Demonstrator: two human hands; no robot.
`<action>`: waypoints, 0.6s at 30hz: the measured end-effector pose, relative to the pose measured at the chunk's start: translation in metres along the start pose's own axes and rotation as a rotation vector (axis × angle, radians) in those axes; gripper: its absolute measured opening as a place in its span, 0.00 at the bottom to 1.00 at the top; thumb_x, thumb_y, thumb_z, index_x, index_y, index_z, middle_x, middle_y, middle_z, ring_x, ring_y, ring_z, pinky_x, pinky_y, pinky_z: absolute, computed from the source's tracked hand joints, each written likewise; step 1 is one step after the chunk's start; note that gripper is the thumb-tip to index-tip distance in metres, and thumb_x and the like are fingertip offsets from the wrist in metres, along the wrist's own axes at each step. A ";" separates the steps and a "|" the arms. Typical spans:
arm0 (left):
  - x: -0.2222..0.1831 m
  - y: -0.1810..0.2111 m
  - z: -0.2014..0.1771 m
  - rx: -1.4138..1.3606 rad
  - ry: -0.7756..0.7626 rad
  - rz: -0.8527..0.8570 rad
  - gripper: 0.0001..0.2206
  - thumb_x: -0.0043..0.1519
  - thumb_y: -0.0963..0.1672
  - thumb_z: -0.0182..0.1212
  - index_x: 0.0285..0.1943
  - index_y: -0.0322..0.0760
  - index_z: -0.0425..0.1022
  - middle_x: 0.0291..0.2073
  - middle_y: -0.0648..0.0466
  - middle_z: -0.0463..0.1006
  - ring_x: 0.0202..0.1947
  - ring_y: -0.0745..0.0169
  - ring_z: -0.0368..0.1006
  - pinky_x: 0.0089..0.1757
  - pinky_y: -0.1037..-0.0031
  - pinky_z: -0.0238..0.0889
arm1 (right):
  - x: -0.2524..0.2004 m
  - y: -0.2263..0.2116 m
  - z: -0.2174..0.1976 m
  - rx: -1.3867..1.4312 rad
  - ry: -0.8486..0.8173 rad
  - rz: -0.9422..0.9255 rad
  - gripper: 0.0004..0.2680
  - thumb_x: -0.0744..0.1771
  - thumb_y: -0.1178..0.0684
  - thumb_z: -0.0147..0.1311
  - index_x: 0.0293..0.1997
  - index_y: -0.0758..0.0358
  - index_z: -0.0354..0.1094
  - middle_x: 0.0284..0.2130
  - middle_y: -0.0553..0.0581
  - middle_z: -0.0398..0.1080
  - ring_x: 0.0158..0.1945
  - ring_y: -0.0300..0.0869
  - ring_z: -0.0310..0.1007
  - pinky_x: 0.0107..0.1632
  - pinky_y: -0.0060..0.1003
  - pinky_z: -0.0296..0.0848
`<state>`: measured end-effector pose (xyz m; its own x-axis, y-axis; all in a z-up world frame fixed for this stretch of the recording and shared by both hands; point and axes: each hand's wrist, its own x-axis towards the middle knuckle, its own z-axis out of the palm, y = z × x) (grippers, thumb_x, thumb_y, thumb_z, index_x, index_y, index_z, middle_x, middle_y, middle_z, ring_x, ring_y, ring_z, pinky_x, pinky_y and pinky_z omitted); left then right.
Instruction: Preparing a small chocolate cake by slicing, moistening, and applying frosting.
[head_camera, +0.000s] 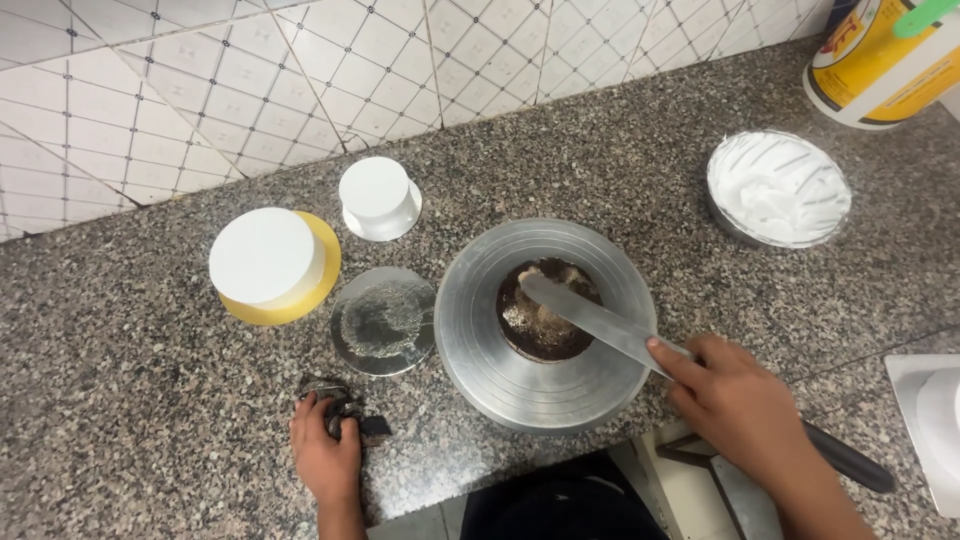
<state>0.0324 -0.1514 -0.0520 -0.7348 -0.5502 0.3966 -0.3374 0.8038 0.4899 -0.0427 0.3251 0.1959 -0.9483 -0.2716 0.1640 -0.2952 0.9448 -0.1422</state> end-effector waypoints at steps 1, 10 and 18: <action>-0.001 0.003 -0.005 0.000 0.001 0.001 0.17 0.55 0.44 0.63 0.55 0.39 0.77 0.66 0.51 0.73 0.71 0.45 0.63 0.69 0.60 0.51 | -0.002 0.002 -0.009 0.001 0.001 0.000 0.20 0.61 0.52 0.58 0.60 0.39 0.73 0.35 0.51 0.72 0.37 0.44 0.75 0.36 0.40 0.77; -0.031 0.044 -0.055 -1.503 0.079 -0.694 0.29 0.63 0.48 0.60 0.70 0.24 0.66 0.64 0.29 0.67 0.59 0.25 0.68 0.52 0.55 0.67 | -0.034 0.003 -0.011 0.743 -0.326 0.105 0.22 0.61 0.56 0.61 0.63 0.53 0.72 0.44 0.49 0.74 0.45 0.39 0.75 0.46 0.35 0.76; -0.066 0.151 -0.072 -2.466 -0.227 -0.573 0.30 0.60 0.46 0.67 0.69 0.32 0.61 0.58 0.36 0.71 0.52 0.33 0.73 0.51 0.47 0.69 | -0.003 -0.130 0.040 0.912 -0.527 -0.495 0.21 0.68 0.47 0.58 0.70 0.58 0.64 0.54 0.61 0.67 0.55 0.49 0.69 0.53 0.41 0.71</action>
<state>0.0729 -0.0101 0.0515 -0.9309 -0.3647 0.0198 0.3645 -0.9244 0.1120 -0.0066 0.1955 0.1746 -0.5733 -0.8194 0.0026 -0.4178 0.2896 -0.8611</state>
